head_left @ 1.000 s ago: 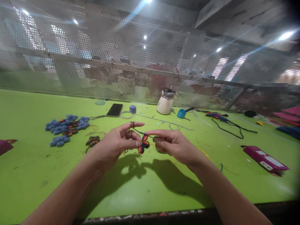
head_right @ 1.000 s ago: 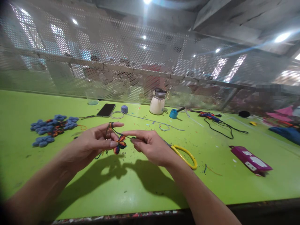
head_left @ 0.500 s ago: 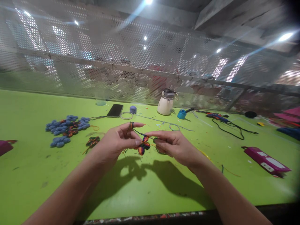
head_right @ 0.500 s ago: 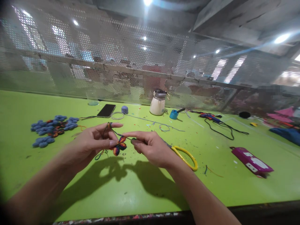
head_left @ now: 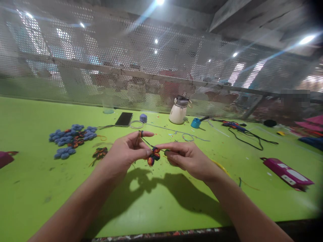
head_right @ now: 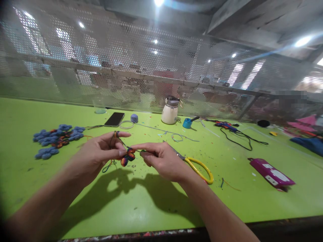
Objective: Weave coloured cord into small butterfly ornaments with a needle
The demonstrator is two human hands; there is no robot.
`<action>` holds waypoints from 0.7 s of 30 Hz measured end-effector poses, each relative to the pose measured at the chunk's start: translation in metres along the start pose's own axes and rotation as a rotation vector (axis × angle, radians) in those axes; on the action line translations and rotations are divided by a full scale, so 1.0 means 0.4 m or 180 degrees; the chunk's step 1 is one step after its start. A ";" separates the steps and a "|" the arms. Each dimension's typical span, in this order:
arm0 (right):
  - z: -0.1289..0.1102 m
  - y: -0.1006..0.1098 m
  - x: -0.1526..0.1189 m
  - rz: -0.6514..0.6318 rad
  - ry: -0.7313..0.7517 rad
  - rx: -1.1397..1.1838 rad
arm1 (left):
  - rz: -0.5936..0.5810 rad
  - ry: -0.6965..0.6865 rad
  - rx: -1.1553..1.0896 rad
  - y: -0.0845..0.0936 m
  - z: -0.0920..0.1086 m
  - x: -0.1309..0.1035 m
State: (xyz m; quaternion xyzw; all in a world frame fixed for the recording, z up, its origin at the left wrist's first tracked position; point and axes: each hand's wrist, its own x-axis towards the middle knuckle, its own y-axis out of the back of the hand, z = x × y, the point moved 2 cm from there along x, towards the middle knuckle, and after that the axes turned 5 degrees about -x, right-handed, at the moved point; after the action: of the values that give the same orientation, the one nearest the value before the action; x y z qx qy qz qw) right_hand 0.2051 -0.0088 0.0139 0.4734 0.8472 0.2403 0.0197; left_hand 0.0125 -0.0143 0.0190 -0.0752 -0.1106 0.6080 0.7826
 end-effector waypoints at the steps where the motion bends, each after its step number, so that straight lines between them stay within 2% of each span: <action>1: 0.000 0.000 0.001 -0.0001 0.0008 -0.0012 | -0.0009 0.0015 -0.0008 0.000 0.000 0.000; 12: 0.001 -0.009 0.005 0.0013 -0.0076 -0.0098 | 0.0060 0.0215 -0.0151 0.000 -0.005 -0.002; 21: 0.006 -0.019 0.007 0.0033 -0.0043 0.0019 | -0.0074 0.0416 -0.0280 0.005 -0.007 -0.001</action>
State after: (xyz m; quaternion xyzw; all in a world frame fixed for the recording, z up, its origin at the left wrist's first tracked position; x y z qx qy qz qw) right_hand 0.1982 -0.0091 0.0092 0.4794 0.8453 0.2346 0.0227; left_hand 0.0112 -0.0142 0.0158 -0.1479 -0.0868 0.5872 0.7911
